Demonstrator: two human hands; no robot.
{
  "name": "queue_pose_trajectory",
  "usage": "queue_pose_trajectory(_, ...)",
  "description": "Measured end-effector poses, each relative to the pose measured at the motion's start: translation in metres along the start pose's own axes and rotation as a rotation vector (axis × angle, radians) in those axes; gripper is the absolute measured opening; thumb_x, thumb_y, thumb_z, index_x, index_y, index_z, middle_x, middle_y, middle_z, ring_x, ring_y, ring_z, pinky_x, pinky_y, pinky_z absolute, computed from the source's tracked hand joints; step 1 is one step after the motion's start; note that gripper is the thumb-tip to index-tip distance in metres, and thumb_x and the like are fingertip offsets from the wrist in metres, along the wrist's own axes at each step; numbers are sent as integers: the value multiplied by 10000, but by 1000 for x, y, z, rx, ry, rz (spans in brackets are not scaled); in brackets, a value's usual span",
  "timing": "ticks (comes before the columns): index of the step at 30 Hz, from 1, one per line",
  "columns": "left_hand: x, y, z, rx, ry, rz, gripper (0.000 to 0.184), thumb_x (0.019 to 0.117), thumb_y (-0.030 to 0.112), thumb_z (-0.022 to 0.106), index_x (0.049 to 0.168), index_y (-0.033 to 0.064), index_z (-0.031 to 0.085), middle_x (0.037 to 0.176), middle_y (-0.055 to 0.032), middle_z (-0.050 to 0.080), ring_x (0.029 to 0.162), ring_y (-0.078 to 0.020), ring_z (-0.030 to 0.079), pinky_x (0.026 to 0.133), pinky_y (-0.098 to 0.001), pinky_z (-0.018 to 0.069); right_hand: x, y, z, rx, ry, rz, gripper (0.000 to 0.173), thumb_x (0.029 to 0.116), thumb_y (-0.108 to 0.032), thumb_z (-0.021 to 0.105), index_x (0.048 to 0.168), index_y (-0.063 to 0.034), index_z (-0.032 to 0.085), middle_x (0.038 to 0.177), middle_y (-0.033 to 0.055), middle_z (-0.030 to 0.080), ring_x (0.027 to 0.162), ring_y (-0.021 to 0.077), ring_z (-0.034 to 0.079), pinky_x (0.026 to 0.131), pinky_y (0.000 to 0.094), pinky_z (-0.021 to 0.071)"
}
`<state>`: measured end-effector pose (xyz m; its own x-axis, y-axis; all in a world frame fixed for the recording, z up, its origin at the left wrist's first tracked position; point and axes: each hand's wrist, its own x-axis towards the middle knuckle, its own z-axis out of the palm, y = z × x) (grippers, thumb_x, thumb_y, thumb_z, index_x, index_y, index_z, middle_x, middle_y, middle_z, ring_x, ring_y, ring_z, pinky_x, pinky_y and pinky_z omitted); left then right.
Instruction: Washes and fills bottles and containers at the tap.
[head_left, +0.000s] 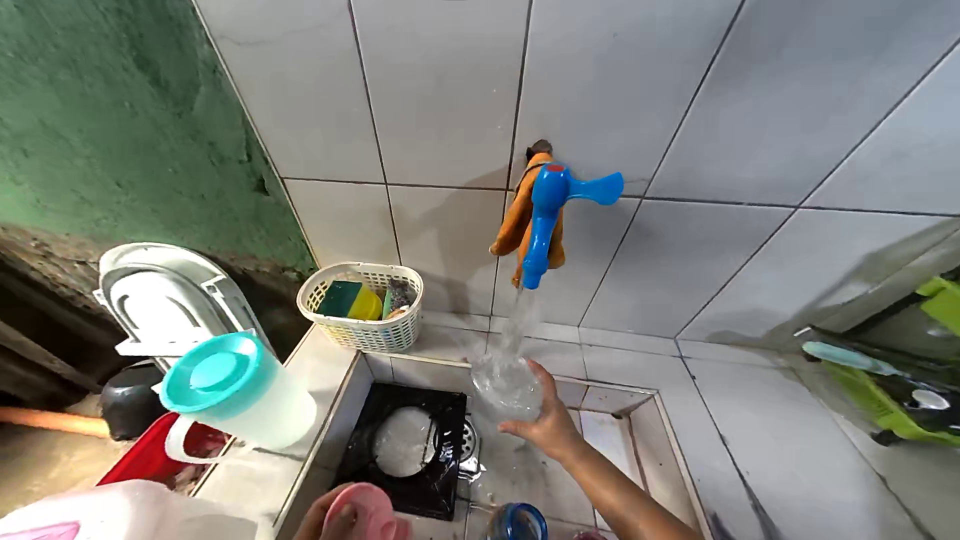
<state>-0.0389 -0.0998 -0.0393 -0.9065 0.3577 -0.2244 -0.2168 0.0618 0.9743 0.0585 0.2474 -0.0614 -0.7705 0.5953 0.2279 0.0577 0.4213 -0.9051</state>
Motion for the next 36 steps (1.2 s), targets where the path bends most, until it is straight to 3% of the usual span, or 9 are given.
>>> queue_pose_trajectory(6, 39, 33, 44, -215, 20, 8, 353, 984, 124, 509, 1312, -6, 526, 1015, -86, 703, 863, -162, 718, 750, -346, 628, 0, 6, 2, -54, 37, 7, 1146, 596, -428, 950, 1499, 27, 410, 1366, 185, 619, 1262, 200, 610, 1090, 377, 499)
queue_pose_trajectory(10, 65, 59, 72, -384, 26, -74, 328, 1039, 99, 478, 1353, 5, 479, 1018, -129, 678, 852, -192, 710, 722, -355, 624, 0, -5, -1, -90, 14, 82, 1072, 601, -373, 953, 1443, 70, 459, 1349, 227, 618, 1264, 253, 607, 1098, 404, 485)
queue_pose_trajectory(16, 85, 92, 112, -366, -15, -176, 316, 1046, 61, 504, 1359, 32, 485, 1024, -163, 658, 814, -214, 694, 693, -338, 601, -14, -15, -12, -62, 74, 106, 1079, 575, -327, 957, 1435, 94, 458, 1315, 234, 634, 1229, 220, 630, 1069, 352, 505)
queue_pose_trajectory(21, 82, 95, 164, -330, -195, -221, 354, 1021, -4, 511, 1373, 29, 488, 1042, -180, 660, 841, -242, 691, 734, -373, 595, -56, -36, -58, -76, 240, 154, 1117, 550, -375, 941, 1430, 106, 452, 1289, 228, 641, 1190, 186, 641, 1020, 322, 530)
queue_pose_trajectory(26, 87, 95, 216, -261, -359, -292, 375, 984, -18, 556, 1353, 5, 496, 1012, -156, 653, 810, -210, 660, 708, -352, 570, -105, -75, -132, -96, 470, 232, 1099, 605, -197, 927, 1487, 109, 347, 1368, 238, 575, 1226, 148, 603, 1032, 281, 512)
queue_pose_trajectory(28, 91, 94, 228, -192, -405, -290, 337, 996, 20, 569, 1328, 9, 512, 1001, -138, 649, 803, -197, 651, 705, -354, 565, -119, -77, -160, -154, 556, 252, 1119, 623, -195, 921, 1508, 109, 307, 1397, 264, 547, 1258, 180, 587, 1053, 308, 503)
queue_pose_trajectory(30, 94, 95, 237, -92, -407, -297, 318, 1007, 83, 601, 1310, 15, 531, 1019, -139, 653, 809, -198, 651, 711, -354, 564, -134, -68, -187, -216, 615, 269, 1140, 643, -212, 923, 1523, 111, 274, 1437, 302, 501, 1313, 245, 552, 1098, 356, 474)
queue_pose_trajectory(33, 97, 95, 241, 31, -442, -265, 380, 1017, 115, 604, 1367, 6, 505, 1075, -175, 642, 868, -240, 643, 756, -395, 557, -156, -41, -217, -207, 716, 296, 1162, 665, -161, 922, 1544, 118, 215, 1497, 312, 437, 1370, 248, 501, 1138, 330, 431)
queue_pose_trajectory(36, 98, 99, 238, 77, -481, -226, 367, 974, 67, 652, 1311, -4, 527, 1046, -167, 655, 876, -226, 655, 767, -386, 566, -190, 36, -250, -280, 734, 29, 1171, 727, -333, 924, 1491, 196, 211, 1415, 346, 495, 1312, 268, 574, 1079, 298, 511)
